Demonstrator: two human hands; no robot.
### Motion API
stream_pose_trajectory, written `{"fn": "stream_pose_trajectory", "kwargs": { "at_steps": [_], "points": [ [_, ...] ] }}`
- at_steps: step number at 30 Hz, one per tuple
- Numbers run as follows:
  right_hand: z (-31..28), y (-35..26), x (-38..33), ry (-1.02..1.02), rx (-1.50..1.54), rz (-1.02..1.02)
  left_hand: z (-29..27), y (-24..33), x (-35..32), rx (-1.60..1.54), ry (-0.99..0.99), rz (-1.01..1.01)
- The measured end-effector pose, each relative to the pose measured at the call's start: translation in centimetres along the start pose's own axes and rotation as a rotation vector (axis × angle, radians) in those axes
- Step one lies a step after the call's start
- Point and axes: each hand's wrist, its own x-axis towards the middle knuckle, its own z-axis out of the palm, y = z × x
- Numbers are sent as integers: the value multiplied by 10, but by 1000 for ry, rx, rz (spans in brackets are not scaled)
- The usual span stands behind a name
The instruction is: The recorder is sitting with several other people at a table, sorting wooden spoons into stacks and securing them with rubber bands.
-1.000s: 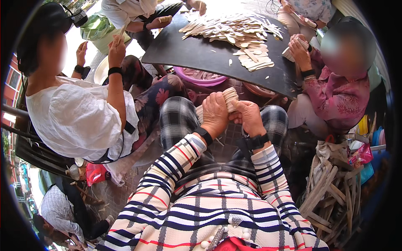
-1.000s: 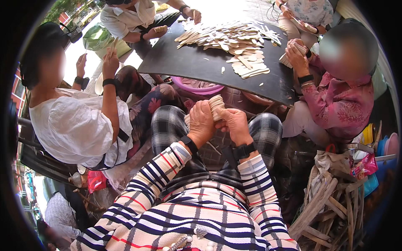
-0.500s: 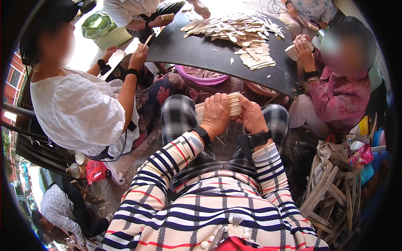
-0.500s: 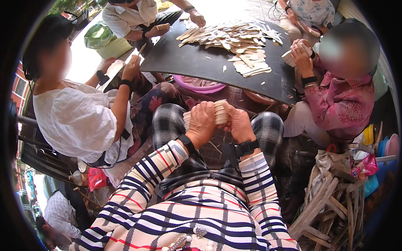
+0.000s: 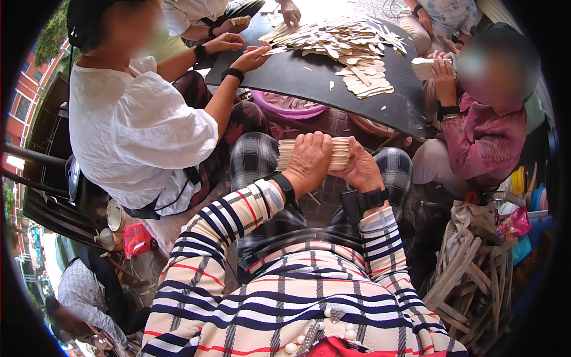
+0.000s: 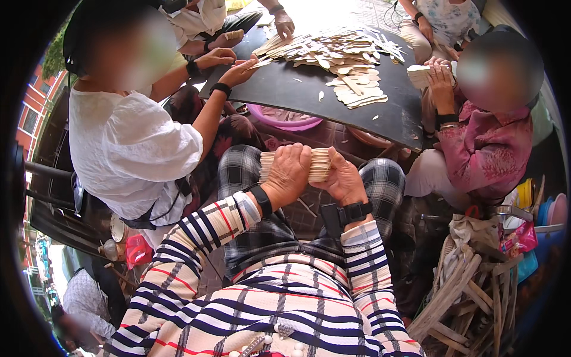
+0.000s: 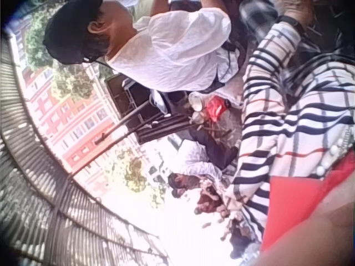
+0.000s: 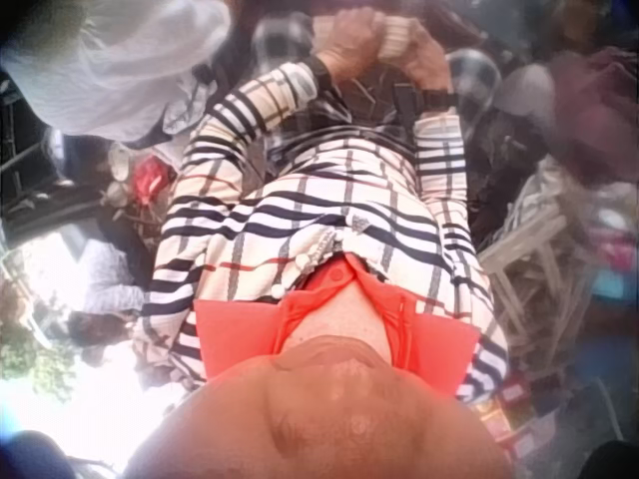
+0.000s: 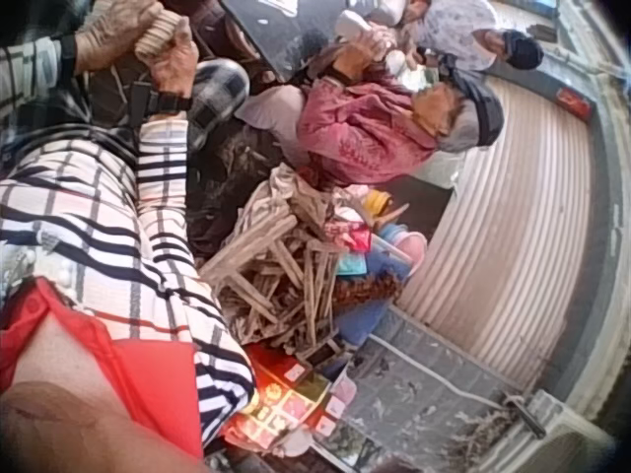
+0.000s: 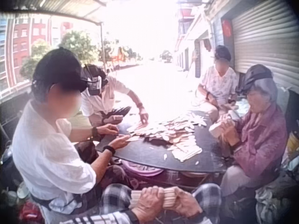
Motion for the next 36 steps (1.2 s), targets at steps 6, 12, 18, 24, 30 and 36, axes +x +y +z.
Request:
{"fn": "stream_pose_trajectory", "kwargs": {
  "at_steps": [6,12,18,24,30,36],
  "points": [
    [9,-1,-5,7,173,9,-8,0,4,11,-5,48],
    [0,0,-3,-50,211,59,-12,-2,7,41,-9,149],
    [-7,-3,-6,-45,251,114,-21,0,12,91,-118,230],
    [3,-11,-15,-101,161,159,-26,-6,14,97,-133,321],
    [0,-5,-13,-117,254,161,-30,-5,16,65,-165,293],
    [9,2,-13,-68,338,91,-29,-4,11,20,-153,206]
  ]
}}
